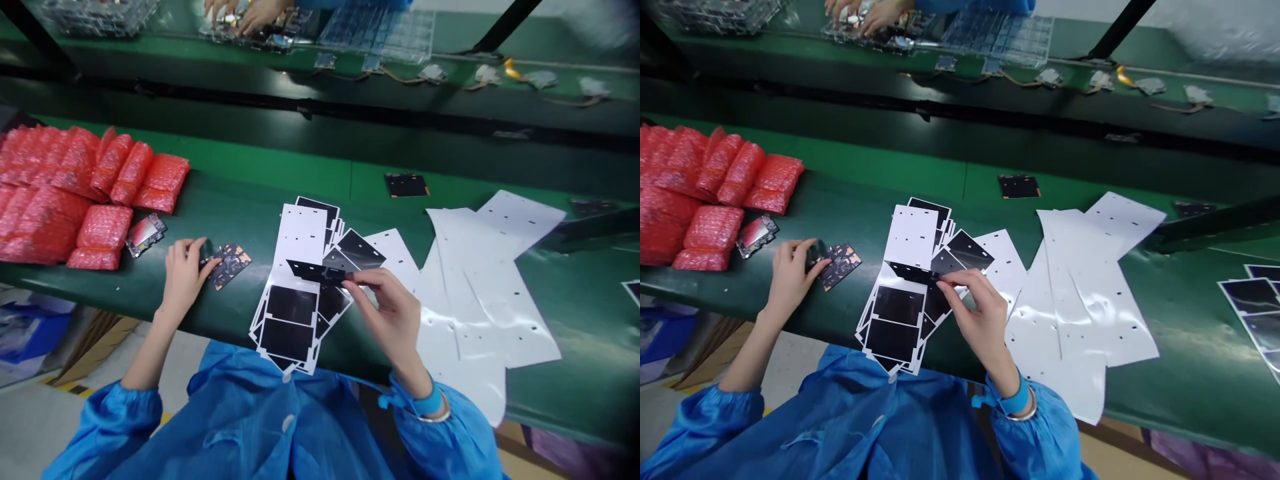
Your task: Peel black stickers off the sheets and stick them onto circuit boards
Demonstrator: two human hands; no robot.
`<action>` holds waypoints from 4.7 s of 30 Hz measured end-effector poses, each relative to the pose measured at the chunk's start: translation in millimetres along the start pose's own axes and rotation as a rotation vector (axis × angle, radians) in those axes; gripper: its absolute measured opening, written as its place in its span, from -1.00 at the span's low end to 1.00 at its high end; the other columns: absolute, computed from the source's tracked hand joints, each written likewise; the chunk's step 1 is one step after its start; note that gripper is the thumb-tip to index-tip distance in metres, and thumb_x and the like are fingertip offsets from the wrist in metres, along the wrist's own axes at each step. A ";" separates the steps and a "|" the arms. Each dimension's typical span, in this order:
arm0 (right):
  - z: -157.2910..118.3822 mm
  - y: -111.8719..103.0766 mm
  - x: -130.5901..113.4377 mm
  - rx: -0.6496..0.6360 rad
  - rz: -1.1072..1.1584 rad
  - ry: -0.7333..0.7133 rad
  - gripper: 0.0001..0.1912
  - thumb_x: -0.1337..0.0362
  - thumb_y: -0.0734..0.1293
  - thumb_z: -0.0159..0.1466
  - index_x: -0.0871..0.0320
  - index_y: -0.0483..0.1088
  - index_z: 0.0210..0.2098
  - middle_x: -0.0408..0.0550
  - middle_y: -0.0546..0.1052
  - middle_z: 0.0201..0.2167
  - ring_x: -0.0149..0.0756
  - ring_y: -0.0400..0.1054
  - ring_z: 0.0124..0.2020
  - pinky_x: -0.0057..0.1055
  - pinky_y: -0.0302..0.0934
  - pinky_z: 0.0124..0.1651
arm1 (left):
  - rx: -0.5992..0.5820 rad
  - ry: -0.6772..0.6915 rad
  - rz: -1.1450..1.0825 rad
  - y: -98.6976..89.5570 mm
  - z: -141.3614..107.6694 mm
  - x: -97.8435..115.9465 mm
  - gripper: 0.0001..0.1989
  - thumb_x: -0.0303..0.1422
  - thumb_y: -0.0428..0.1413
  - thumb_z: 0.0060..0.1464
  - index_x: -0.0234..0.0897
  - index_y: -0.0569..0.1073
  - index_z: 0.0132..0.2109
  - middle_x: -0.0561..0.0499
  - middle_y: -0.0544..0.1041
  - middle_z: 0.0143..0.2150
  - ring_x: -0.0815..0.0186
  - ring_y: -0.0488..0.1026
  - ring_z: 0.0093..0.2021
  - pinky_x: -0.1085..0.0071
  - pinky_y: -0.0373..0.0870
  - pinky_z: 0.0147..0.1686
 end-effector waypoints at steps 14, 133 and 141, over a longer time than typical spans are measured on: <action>9.8 -10.8 19.4 0.068 0.462 0.424 -0.82 0.16 0.58 0.09 0.04 0.54 -0.47 -0.14 0.63 -0.41 -0.26 0.52 -0.32 -0.32 0.42 -0.24 | 0.101 0.209 -0.326 -23.9 -14.5 53.9 -0.20 -0.11 0.25 0.13 0.00 0.16 0.45 -0.18 0.37 0.12 -0.09 0.46 0.10 -0.09 0.55 0.05; 12.7 -35.8 -42.1 -0.078 0.462 0.279 -0.82 0.46 0.50 0.19 0.03 0.54 -0.37 -0.27 0.50 -0.49 -0.51 0.38 -0.51 -0.58 0.29 -0.50 | 0.098 0.577 -0.922 -75.4 -2.1 179.4 0.03 -0.21 0.45 -0.08 0.08 0.12 0.45 -0.12 0.42 0.29 0.05 0.46 0.24 0.20 0.68 -0.02; 19.2 -39.7 -73.7 -0.087 -0.196 -0.078 -0.83 0.37 0.34 0.39 0.14 0.49 -0.35 -0.15 0.61 -0.44 -0.47 0.49 -0.44 -0.56 0.31 -0.41 | 0.008 0.547 -0.811 -71.2 -2.7 196.1 -0.59 -0.37 0.36 0.08 -0.10 0.52 0.08 -0.01 0.42 0.22 0.26 0.57 0.07 0.33 0.65 0.06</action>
Point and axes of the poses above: each hand's wrist, its own z-axis towards the middle knuckle, its own y-axis out of the palm, x = y × z, the point moved 9 cm from there along z, towards the middle knuckle
